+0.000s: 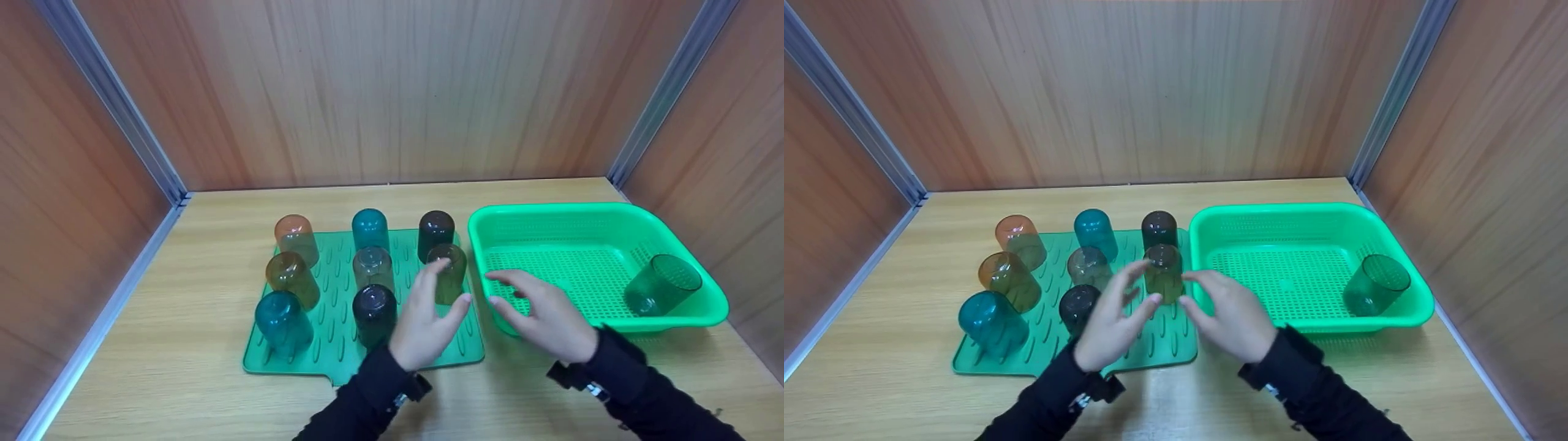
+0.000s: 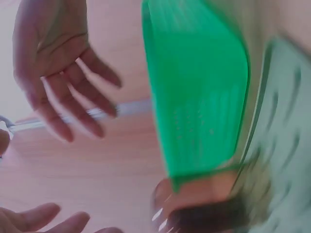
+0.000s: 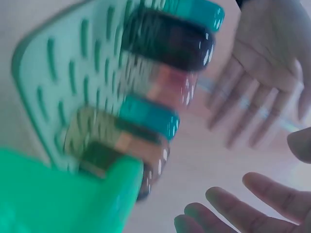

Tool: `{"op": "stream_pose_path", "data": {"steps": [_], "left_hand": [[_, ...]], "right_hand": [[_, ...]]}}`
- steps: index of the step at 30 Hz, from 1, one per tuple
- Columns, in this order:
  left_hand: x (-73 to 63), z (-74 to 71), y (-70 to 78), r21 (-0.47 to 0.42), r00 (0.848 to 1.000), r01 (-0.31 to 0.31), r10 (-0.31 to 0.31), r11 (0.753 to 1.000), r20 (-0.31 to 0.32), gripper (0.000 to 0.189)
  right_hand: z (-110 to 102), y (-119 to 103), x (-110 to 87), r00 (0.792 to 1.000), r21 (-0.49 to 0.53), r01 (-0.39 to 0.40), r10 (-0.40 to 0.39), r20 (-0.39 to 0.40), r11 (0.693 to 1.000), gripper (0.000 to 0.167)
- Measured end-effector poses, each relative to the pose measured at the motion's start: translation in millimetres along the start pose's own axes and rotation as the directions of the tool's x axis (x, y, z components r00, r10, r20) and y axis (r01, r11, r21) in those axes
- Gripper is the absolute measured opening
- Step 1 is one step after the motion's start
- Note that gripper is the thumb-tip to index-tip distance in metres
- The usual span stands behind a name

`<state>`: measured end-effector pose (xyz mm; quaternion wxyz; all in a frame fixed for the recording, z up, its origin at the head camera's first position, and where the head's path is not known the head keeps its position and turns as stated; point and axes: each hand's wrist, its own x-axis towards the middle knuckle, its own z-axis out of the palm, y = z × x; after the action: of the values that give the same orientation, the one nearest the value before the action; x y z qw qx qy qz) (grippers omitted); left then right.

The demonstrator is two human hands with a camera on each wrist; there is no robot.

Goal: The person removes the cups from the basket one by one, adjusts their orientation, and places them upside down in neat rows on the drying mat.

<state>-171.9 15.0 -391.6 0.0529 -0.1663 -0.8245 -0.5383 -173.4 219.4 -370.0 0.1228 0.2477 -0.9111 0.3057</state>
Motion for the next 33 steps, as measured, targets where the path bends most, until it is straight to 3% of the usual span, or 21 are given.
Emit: {"op": "stream_pose_path", "data": {"steps": [3,6,10,12,16,20,22,27,31,33], "left_hand": [[6.0,17.5,-4.8,-0.021,0.987,0.131,-0.129,0.991,0.096,0.068],[12.3,37.8,-11.1,0.003,0.951,0.253,-0.249,0.967,0.184,0.076],[21.4,60.7,-20.3,-0.016,0.918,0.337,-0.325,0.941,0.229,0.082],[25.9,68.2,-24.0,-0.048,0.914,0.359,-0.341,0.932,0.222,0.081],[34.1,78.3,-28.9,-0.183,0.927,0.355,-0.319,0.917,0.199,0.065],[39.3,84.8,-29.5,-0.295,0.940,0.329,-0.281,0.897,0.194,0.048],[40.7,87.0,-28.8,-0.305,0.941,0.329,-0.284,0.894,0.182,0.046],[41.7,88.3,-27.5,-0.289,0.938,0.342,-0.305,0.894,0.165,0.043],[41.3,88.0,-28.2,-0.300,0.935,0.351,-0.312,0.887,0.170,0.043],[40.9,87.9,-28.9,-0.298,0.935,0.351,-0.312,0.888,0.170,0.043]], "right_hand": [[-13,11,-1.3,0.999,-0.076,-0.013,0.009,-0.053,0.997,0.038],[-27,28,-2.4,0.993,-0.174,-0.005,-0.017,-0.121,0.985,0.040],[-46,54,-3.9,0.971,-0.300,0.002,-0.074,-0.227,0.954,0.042],[-55,65,-4.5,0.962,-0.348,-0.020,-0.077,-0.261,0.937,0.043],[-76,85,-6.7,0.961,-0.389,-0.099,-0.014,-0.277,0.916,0.044],[-100,108,-8.4,0.968,-0.372,-0.212,0.141,-0.208,0.904,0.047],[-113,121,-8.0,0.959,-0.364,-0.280,0.241,-0.149,0.888,0.051],[-144,150,-8.6,0.888,-0.399,-0.419,0.460,0.008,0.816,0.068],[-158,166,-11.1,0.829,-0.444,-0.443,0.544,0.129,0.779,0.074],[-159,172,-11.5,0.796,-0.456,-0.449,0.576,0.186,0.768,0.068]]}}
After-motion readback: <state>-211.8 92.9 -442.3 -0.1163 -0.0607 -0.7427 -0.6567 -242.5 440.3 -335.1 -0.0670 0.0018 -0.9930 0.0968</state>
